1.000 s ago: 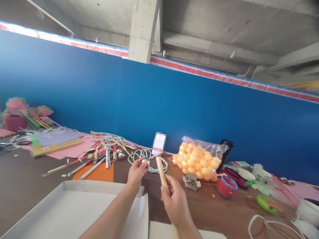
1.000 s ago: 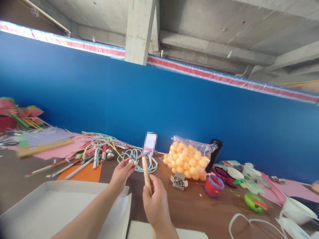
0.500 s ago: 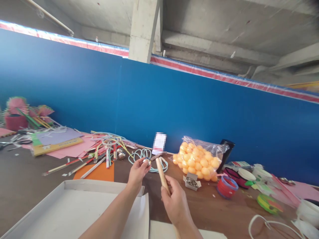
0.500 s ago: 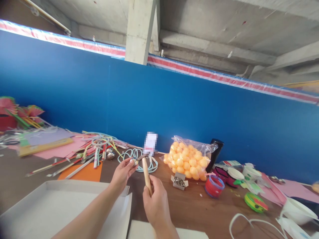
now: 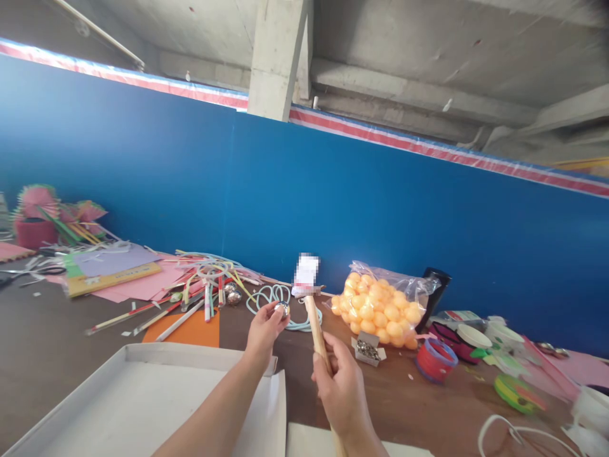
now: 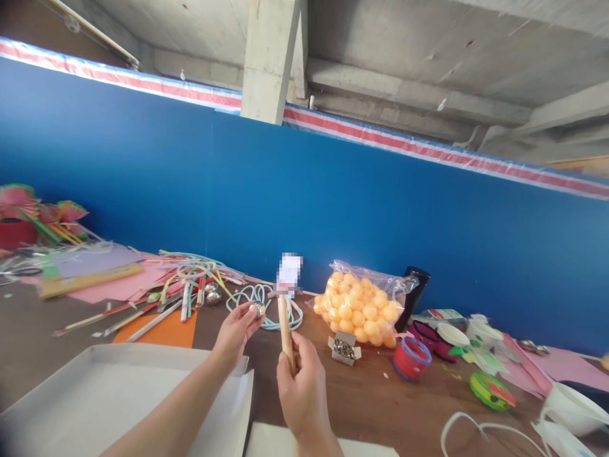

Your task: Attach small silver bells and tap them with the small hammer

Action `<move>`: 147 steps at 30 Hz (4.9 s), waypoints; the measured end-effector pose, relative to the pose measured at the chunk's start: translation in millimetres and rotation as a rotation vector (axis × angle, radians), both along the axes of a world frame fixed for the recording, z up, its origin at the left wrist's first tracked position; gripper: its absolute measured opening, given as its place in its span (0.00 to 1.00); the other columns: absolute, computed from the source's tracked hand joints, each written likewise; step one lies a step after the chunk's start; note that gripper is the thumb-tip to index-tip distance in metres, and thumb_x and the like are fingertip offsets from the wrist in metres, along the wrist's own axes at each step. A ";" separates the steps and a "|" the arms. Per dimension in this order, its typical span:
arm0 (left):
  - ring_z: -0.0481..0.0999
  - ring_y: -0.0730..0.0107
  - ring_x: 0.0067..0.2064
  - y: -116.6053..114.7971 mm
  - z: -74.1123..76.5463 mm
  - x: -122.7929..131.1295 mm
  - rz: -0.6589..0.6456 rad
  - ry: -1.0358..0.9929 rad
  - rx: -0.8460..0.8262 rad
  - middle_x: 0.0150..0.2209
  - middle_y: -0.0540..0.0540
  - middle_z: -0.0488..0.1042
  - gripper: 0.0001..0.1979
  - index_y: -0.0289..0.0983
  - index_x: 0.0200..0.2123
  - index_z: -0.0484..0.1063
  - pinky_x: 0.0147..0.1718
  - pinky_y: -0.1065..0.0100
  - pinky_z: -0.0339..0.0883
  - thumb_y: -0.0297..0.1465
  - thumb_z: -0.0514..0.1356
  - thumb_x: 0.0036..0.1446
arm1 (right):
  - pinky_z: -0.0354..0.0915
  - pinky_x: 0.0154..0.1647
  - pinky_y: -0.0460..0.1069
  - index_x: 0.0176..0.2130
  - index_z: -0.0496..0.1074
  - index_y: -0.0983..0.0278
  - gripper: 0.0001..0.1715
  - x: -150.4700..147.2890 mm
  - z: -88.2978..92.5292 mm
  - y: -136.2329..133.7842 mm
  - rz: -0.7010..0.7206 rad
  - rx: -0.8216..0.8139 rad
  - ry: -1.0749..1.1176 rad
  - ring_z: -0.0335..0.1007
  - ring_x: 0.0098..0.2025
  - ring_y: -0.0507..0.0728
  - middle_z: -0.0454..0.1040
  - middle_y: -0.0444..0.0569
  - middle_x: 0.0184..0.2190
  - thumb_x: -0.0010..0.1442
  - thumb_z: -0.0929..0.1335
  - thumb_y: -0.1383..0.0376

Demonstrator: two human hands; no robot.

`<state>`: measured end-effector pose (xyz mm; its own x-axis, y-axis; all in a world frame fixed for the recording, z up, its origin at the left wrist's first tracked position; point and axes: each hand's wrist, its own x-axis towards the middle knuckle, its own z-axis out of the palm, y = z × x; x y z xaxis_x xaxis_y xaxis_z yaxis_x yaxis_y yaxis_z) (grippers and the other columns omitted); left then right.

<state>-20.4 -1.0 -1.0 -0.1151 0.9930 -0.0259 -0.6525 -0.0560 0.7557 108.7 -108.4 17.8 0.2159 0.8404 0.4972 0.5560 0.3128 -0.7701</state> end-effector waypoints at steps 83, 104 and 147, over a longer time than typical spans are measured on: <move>0.73 0.76 0.27 3.6 -4.1 -3.9 -0.034 -0.039 -0.019 0.28 0.47 0.71 0.13 0.33 0.37 0.70 0.35 0.66 0.71 0.31 0.63 0.47 | 0.68 0.39 0.46 0.47 0.69 0.61 0.22 -2.8 -7.8 3.4 0.034 0.021 -0.138 0.72 0.39 0.56 0.74 0.49 0.41 0.52 0.63 0.69; 0.75 0.70 0.35 -9.5 7.0 -4.0 -0.269 -0.095 0.147 0.35 0.44 0.74 0.20 0.36 0.47 0.67 0.34 0.69 0.70 0.33 0.61 0.49 | 0.54 0.07 0.40 0.36 0.69 0.66 0.12 8.1 -25.2 20.0 0.067 -0.496 0.255 0.60 0.09 0.49 0.68 0.40 0.12 0.50 0.61 0.66; 0.75 0.71 0.35 -18.4 8.4 -5.2 -0.320 0.061 0.076 0.35 0.44 0.74 0.19 0.37 0.45 0.69 0.34 0.71 0.70 0.33 0.62 0.49 | 0.62 0.34 0.47 0.36 0.75 0.59 0.18 138.8 -39.8 39.1 -0.761 -0.365 -0.042 0.72 0.37 0.59 0.77 0.49 0.36 0.53 0.60 0.57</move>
<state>-25.5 -19.4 7.4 0.2037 0.9779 0.0473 -0.6002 0.0866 0.7951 247.5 -69.4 -22.0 0.7752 0.5830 0.2432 0.5450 -0.4227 -0.7241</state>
